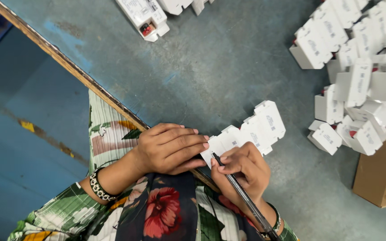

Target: The person writes on small white electrical components using a pen. They handle the components one at a time, mark them, and place them into a pile on the table.

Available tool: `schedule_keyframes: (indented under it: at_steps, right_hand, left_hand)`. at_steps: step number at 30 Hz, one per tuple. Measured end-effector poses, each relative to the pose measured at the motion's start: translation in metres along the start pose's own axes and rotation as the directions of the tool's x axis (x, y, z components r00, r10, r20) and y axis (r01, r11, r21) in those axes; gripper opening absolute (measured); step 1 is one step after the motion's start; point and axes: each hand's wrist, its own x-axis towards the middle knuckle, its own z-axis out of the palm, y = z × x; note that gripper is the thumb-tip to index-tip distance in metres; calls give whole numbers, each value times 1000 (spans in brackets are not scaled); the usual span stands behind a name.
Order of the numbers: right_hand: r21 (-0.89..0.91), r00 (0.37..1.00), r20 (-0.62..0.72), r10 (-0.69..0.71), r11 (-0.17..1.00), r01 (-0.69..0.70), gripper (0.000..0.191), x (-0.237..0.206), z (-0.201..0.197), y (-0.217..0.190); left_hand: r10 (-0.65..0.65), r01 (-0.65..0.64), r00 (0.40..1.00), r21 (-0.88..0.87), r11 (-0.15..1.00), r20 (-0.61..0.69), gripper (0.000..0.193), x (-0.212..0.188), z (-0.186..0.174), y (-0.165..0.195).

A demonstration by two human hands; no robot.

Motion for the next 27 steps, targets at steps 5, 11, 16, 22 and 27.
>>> schedule_keyframes:
  at_steps: [5, 11, 16, 22, 27]
  right_hand:
    - [-61, 997, -37, -72, 996, 69, 27, -2, 5, 4]
    - [-99, 999, 12, -32, 995, 33, 28, -3, -2, 7]
    - [-91, 999, 30, -22, 996, 25, 28, -3, -4, 6]
    - [-121, 999, 49, 1, 993, 5, 28, 0, -5, 3]
    - [-112, 999, 43, -3, 994, 8, 27, 1, -4, 3]
  left_hand:
    - [-5, 5, 1000, -21, 1000, 0, 30, -2, -1, -1]
    - [-3, 3, 1000, -14, 1000, 5, 31, -3, -1, -2]
    - [-7, 7, 1000, -20, 1000, -3, 32, -3, 0, -2]
    - [3, -3, 1000, -7, 1000, 3, 32, -4, 0, -2]
    - [7, -7, 1000, 5, 1000, 0, 32, -4, 1, -2]
